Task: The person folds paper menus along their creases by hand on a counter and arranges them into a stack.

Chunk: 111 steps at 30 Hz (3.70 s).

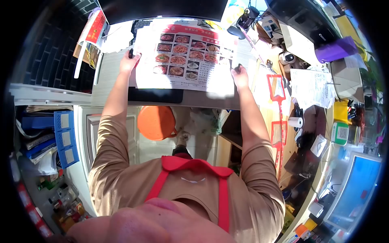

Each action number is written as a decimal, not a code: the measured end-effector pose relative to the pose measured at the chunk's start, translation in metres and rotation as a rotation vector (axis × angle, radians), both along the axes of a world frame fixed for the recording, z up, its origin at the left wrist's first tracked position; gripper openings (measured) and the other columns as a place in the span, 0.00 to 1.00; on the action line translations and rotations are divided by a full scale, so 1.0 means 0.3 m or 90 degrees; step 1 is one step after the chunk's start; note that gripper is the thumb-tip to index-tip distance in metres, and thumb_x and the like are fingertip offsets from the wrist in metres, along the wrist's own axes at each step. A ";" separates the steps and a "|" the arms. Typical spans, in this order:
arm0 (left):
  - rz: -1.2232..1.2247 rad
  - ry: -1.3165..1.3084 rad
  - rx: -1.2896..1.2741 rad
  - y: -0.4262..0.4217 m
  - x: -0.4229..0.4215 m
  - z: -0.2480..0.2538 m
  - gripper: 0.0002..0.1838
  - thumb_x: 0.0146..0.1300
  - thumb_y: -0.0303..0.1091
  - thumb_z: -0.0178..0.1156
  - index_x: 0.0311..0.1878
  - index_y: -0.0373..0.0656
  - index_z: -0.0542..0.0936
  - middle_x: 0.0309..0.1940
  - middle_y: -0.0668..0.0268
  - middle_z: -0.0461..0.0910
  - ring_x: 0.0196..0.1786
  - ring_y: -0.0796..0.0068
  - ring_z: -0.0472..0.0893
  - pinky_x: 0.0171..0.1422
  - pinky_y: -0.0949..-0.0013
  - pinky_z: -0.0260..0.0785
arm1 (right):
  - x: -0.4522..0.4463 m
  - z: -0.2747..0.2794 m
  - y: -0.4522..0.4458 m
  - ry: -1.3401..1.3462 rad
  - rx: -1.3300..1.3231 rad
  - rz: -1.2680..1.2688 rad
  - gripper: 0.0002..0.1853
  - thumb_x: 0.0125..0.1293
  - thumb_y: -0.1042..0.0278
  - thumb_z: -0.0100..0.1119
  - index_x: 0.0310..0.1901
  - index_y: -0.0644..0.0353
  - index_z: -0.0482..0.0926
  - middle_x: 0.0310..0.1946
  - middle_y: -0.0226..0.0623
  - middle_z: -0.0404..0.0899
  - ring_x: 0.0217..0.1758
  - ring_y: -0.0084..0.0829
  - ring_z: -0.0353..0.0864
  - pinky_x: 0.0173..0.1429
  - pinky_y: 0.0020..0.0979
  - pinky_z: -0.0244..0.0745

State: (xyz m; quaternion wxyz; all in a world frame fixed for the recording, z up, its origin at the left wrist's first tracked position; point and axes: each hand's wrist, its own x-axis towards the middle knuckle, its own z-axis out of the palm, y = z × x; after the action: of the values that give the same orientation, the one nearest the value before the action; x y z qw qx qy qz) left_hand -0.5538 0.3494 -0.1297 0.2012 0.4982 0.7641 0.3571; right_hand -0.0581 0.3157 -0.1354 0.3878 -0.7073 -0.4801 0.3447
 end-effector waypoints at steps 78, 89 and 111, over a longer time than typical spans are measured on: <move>-1.312 -0.598 -0.411 -1.259 1.876 1.168 0.23 0.57 0.27 0.61 0.55 0.34 0.69 0.47 0.57 0.78 0.46 0.65 0.81 0.48 0.62 0.77 | 0.381 1.156 -2.687 0.206 0.511 -0.662 0.16 0.64 0.67 0.55 0.50 0.68 0.74 0.36 0.39 0.81 0.32 0.26 0.81 0.37 0.27 0.78; -1.477 -0.542 -0.616 -1.254 2.091 1.216 0.24 0.57 0.25 0.57 0.58 0.33 0.66 0.49 0.52 0.76 0.48 0.60 0.80 0.51 0.58 0.76 | 0.194 1.188 -2.743 0.203 0.450 -0.765 0.17 0.64 0.66 0.55 0.51 0.68 0.74 0.41 0.40 0.80 0.38 0.27 0.81 0.41 0.25 0.77; -1.371 -1.027 -0.429 -1.797 1.980 1.281 0.16 0.68 0.29 0.44 0.53 0.25 0.68 0.45 0.49 0.77 0.46 0.61 0.80 0.53 0.65 0.73 | 0.743 1.032 -3.304 -0.342 0.133 -0.578 0.16 0.64 0.57 0.54 0.48 0.55 0.79 0.45 0.31 0.80 0.42 0.27 0.79 0.47 0.30 0.72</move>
State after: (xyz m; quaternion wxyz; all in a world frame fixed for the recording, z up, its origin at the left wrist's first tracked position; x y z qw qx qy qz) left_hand 0.0402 -0.1899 0.2545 0.8650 0.4224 -0.2705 0.0141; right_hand 0.1648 -0.6756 0.1743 0.4295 -0.8648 -0.2400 -0.1004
